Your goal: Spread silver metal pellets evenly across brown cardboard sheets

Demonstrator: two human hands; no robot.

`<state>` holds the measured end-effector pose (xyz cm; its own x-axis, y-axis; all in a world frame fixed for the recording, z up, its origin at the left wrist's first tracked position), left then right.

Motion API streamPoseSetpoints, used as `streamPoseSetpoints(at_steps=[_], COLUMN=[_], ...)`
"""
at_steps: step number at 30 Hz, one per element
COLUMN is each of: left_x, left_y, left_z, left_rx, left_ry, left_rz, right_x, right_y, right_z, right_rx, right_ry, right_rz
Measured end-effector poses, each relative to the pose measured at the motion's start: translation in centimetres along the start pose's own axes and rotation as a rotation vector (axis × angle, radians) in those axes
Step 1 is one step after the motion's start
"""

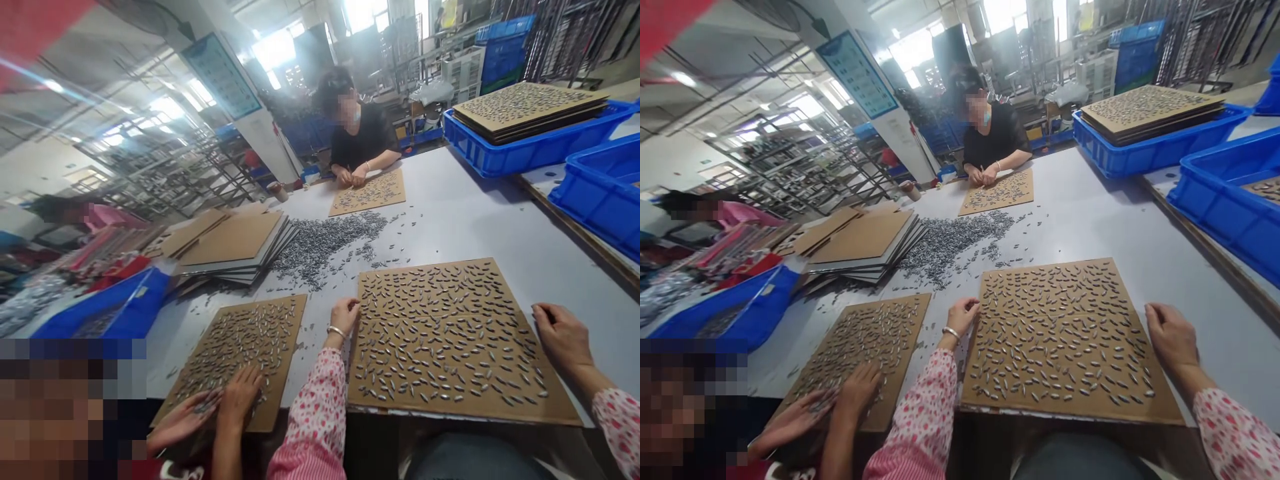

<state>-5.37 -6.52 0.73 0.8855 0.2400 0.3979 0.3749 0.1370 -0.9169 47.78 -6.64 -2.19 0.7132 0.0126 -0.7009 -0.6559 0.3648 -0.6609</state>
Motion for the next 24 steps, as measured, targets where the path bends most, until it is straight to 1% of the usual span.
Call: streamPoseSetpoints(at_steps=[6, 12, 17, 24], left_x=[0.0, 1.3, 1.9, 1.5], left_y=[0.9, 1.3, 1.9, 2.4], left_z=[1.4, 2.0, 2.1, 2.1], left_rx=[-0.039, -0.083, -0.114, -0.143], left_ry=[0.044, 0.094, 0.121, 0.133], left_rz=[0.111, 0.210, 0.304, 0.358], right_x=[1.2, 2.0, 2.1, 1.9], right_y=[0.5, 0.8, 0.8, 0.7], right_z=[-0.2, -0.3, -0.4, -0.4], right_rx=[-0.024, -0.021, -0.027, -0.042], right_ry=[0.006, -0.014, -0.020, -0.002], right_rz=[-0.058, -0.076, -0.077, -0.055])
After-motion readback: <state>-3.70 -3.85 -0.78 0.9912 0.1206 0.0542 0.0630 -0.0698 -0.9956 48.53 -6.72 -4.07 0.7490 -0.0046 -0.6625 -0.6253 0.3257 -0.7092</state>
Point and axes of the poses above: each hand's wrist, its own z-axis towards the middle knuckle, its own y-axis out of the palm, x = y × z, the point moved 6 cm from there along z, towards the middle knuckle, and after that the axes turned 11 degrees about z, right-handed, at the moved point
